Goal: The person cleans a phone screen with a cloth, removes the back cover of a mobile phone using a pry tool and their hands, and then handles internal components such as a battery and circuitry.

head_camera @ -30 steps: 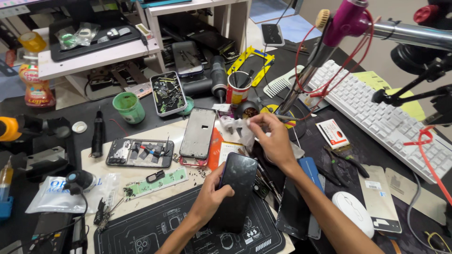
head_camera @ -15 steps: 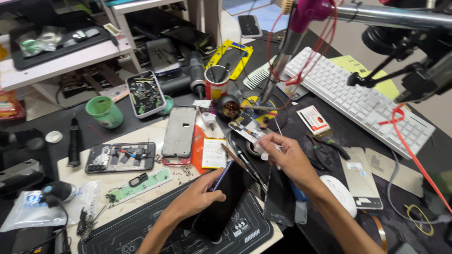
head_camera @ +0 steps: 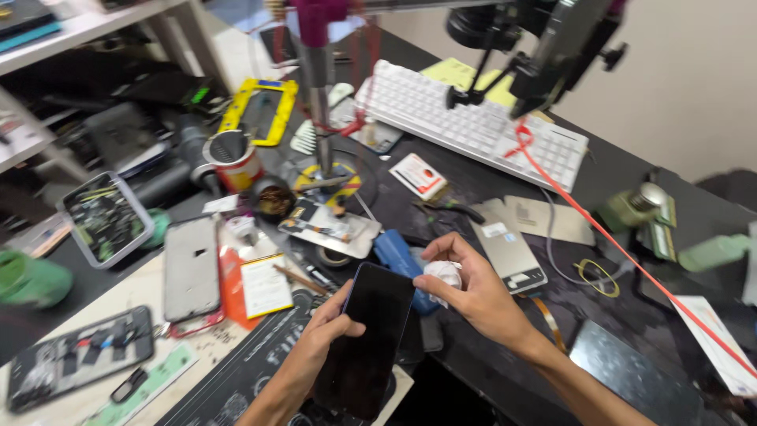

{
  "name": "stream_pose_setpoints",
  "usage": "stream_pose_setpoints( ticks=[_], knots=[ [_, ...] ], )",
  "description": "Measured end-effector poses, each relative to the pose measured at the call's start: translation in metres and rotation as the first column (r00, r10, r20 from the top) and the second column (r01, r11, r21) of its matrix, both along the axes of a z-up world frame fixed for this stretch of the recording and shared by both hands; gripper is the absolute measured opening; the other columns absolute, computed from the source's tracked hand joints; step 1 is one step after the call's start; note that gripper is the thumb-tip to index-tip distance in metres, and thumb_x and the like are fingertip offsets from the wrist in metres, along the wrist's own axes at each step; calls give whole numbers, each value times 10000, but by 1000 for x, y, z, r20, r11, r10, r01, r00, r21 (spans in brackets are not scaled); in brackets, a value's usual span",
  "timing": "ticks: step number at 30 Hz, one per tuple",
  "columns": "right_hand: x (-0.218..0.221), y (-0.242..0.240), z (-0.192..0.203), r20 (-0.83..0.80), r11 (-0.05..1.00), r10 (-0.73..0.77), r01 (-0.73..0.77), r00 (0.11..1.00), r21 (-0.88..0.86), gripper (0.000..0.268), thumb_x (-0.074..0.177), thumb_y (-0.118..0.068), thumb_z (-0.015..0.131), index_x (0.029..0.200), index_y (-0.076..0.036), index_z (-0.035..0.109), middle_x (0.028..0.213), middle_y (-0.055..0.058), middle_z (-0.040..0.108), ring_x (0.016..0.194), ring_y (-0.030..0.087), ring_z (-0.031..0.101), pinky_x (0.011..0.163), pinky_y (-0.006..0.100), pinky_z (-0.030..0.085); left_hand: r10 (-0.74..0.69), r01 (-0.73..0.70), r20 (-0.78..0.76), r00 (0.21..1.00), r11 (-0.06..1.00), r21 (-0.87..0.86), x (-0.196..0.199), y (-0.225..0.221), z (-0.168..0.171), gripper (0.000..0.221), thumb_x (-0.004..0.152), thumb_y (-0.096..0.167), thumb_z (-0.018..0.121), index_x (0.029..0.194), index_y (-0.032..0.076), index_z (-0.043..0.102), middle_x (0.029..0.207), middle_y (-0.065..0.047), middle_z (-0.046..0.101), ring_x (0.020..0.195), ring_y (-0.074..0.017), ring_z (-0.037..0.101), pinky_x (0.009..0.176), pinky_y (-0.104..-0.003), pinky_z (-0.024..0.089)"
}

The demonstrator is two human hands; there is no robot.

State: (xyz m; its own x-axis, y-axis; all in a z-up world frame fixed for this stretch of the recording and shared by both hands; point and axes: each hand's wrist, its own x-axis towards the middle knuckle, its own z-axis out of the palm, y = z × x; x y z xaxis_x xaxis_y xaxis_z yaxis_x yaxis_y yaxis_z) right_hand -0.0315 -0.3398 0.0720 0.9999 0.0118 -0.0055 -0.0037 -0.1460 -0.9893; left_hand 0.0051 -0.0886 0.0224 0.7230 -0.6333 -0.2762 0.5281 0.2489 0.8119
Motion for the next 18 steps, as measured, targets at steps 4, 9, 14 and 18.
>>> stream_pose_setpoints(
  ticks=[4, 9, 14, 18],
  knots=[
    [-27, -34, -6, -87, 995, -14, 22, 996, 93, 311, 910, -133, 726, 1170, -52, 576, 940, -21, 572, 794, 46, 537, 680, 214, 459, -44, 42, 43, 998, 998, 51, 8, -47, 17, 792, 735, 120, 569, 1523, 86, 492, 1245, -78, 689, 1086, -153, 642, 972, -271, 467],
    [-59, -81, 7, 217, 924, -37, 116, 976, -364, 146, 981, -139, 650, 1084, -37, 640, 996, 5, 680, 971, 62, 622, 863, 220, 492, -74, 67, 23, 997, 976, 209, 13, -103, 38, 799, 710, 153, 558, 1506, 154, 496, 1307, -21, 682, 1161, -111, 634, 1008, -240, 437],
    [-66, -161, 49, 172, 531, -507, 463, 845, -710, 227, 908, -263, 735, 931, -38, 754, 617, 96, 628, 569, 146, 514, 545, 356, 452, -207, 207, 81, 975, 978, 2, 18, -153, 45, 791, 722, 132, 530, 1511, 98, 495, 1264, -85, 694, 1127, -161, 651, 997, -263, 461],
    [-53, -222, 70, 215, 202, -600, 405, 771, -892, 395, 981, -380, 699, 1231, -75, 711, 684, 250, 674, 652, 343, 674, 618, 449, 507, -240, 246, 126, 963, 968, -41, 16, -187, 51, 749, 759, 119, 519, 1506, 63, 517, 1194, -108, 710, 1072, -175, 658, 978, -269, 476]
  ],
)
